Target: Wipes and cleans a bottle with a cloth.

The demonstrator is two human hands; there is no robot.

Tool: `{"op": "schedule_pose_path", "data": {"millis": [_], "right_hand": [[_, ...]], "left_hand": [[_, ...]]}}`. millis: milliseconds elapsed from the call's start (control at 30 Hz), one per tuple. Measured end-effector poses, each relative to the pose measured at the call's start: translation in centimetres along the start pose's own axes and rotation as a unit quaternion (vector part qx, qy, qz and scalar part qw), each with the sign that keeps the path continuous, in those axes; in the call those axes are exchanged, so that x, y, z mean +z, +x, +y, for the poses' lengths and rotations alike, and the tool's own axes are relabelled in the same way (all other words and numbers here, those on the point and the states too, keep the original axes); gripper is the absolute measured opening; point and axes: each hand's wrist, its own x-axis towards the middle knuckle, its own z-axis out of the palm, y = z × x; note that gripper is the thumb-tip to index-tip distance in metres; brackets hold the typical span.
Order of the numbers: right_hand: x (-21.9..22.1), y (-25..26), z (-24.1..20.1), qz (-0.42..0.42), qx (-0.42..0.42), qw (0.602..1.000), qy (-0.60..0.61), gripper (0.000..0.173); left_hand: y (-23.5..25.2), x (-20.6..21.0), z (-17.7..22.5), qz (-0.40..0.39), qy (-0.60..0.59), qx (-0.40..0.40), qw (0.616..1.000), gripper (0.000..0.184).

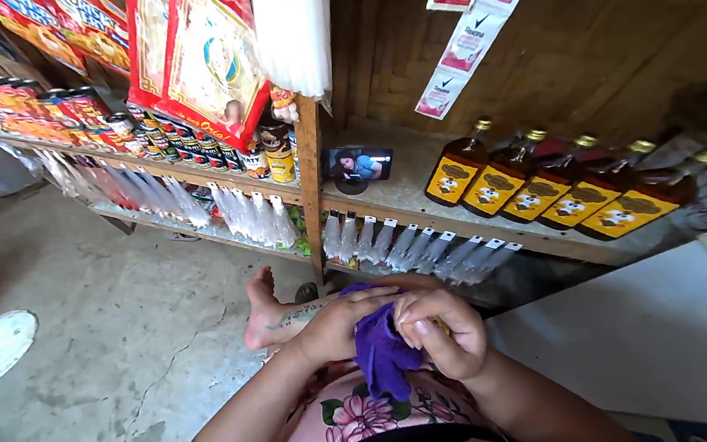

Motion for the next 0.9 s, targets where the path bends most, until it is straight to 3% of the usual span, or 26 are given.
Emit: {"op": "schedule_pose_path", "data": {"millis": [233, 467, 633, 800, 900], "right_hand": [[-0.5, 0.3, 0.4, 0.022, 0.008, 1.0, 0.009, 0.022], [-0.9, 0.8, 0.7, 0.056, 0.021, 0.998, 0.005, 0.021], [-1.4, 2.3, 1.3, 0.11, 0.06, 0.992, 0.023, 0.018], [-2.0, 3.6, 2.0, 0.143, 0.092, 0.985, 0.021, 0.015], [-2.0, 3.9, 2.3, 0.152, 0.099, 0.983, 0.022, 0.016]], "left_hand": [[-1.7, 0.7, 0.0, 0.105, 0.076, 0.004, 0.992, 0.032], [-3.5, 2.1, 0.0, 0.166, 0.175, 0.022, 0.97, 0.03], [-4.1, 3.5, -0.1, 0.183, 0.219, 0.015, 0.958, 0.034], [-3.9, 4.1, 0.2, 0.149, 0.271, 0.05, 0.95, 0.04], [-3.5, 4.4, -0.1, 0.142, 0.246, 0.033, 0.958, 0.045]]}}
